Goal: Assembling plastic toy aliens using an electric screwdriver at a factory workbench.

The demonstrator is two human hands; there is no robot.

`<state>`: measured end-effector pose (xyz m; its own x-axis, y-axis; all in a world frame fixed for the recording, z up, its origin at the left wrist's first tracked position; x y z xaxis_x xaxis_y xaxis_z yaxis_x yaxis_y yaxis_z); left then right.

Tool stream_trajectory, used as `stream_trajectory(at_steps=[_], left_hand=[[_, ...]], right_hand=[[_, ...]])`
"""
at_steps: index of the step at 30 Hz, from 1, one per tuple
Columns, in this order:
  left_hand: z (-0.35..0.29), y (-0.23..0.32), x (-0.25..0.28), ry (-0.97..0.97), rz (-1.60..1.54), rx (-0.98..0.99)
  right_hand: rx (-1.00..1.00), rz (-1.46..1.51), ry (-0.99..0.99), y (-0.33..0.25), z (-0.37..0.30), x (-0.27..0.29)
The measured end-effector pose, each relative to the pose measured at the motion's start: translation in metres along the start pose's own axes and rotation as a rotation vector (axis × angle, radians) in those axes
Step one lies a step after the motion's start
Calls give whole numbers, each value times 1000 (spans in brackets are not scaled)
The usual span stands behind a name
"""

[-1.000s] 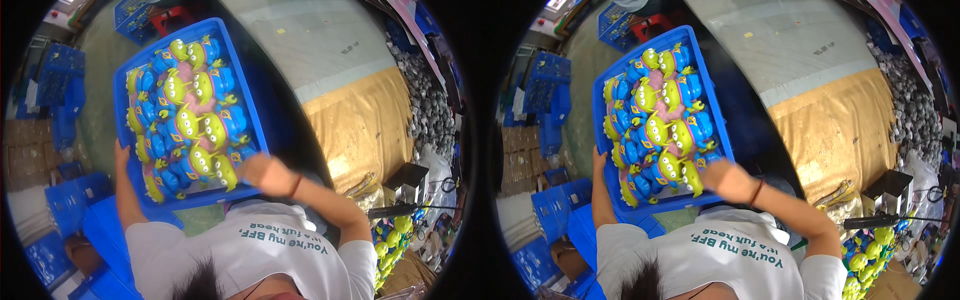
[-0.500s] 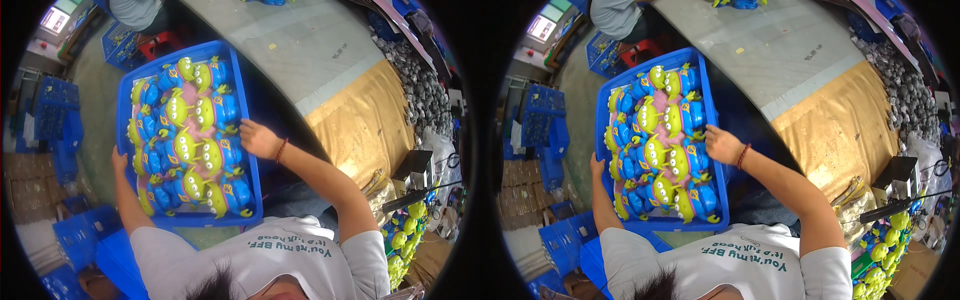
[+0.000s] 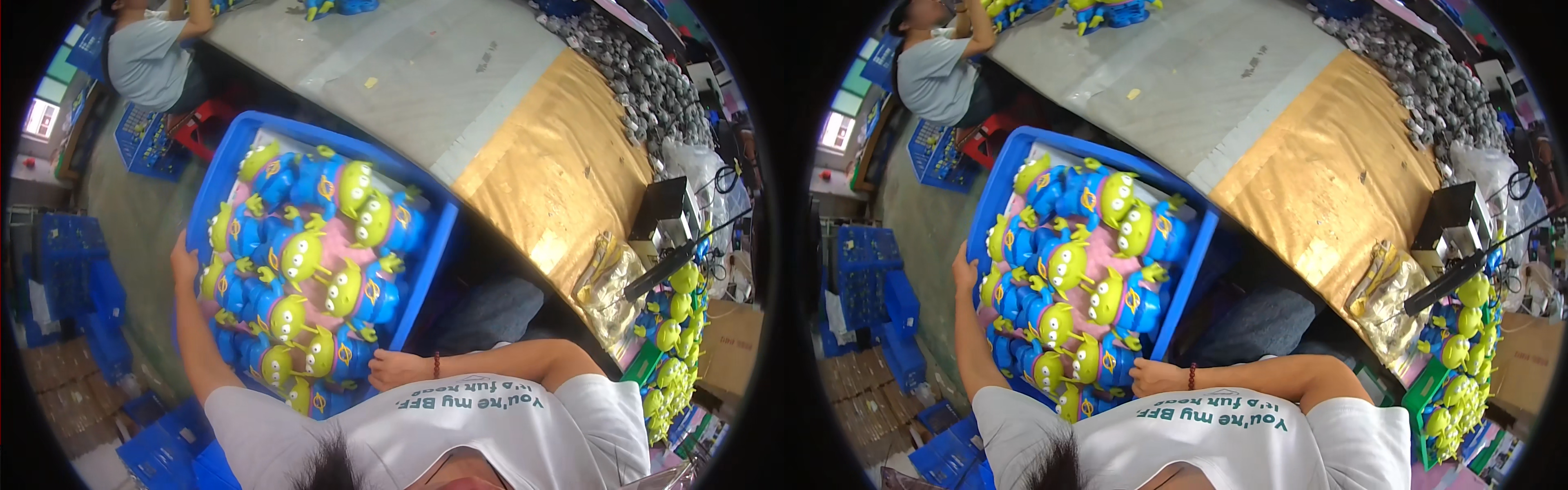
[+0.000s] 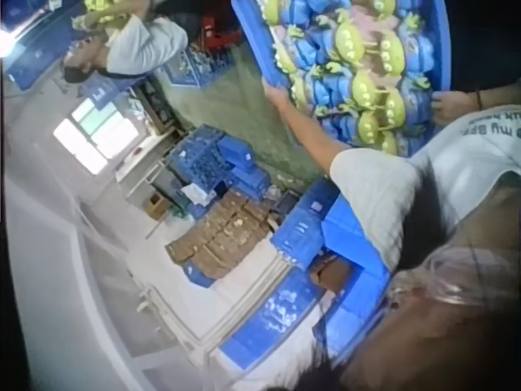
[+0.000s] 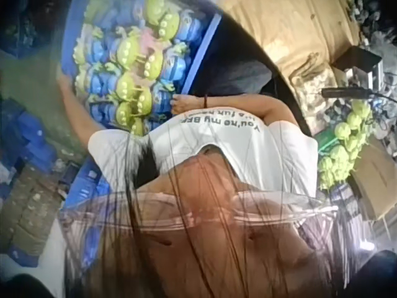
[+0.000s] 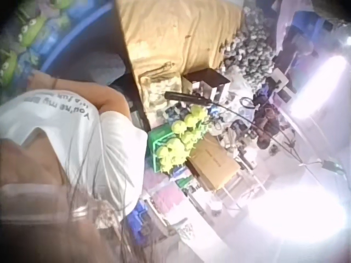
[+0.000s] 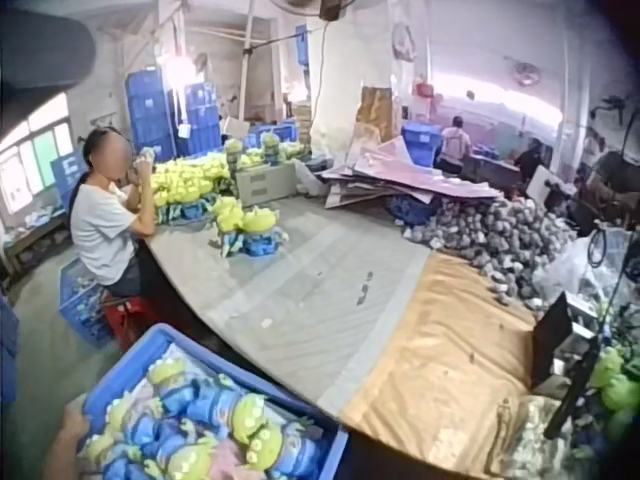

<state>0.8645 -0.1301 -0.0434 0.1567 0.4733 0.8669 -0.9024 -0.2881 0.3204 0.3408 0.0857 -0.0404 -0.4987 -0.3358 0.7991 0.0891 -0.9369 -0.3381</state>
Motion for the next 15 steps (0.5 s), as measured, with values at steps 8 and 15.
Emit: stream_trajectory(at_steps=[8, 15], left_hand=[[29, 155, -33, -93, -175, -231], [31, 167, -43, -105, 58, -190]], right_hand=[[-115, 341, -59, -9, -25, -12], [-406, 331, 128, 29, -64, 93]])
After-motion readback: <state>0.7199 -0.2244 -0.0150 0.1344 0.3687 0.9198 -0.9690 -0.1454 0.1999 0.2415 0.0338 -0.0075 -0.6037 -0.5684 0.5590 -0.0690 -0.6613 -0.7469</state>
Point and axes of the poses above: each hand's wrist, its own z-axis towards the middle knuckle, its own x-axis out of the back of the hand, y = z × x, the point moved 6 cm from there along z, towards the middle knuckle, and after that the axes turned 14 degrees about y, right-handed, at the moved point
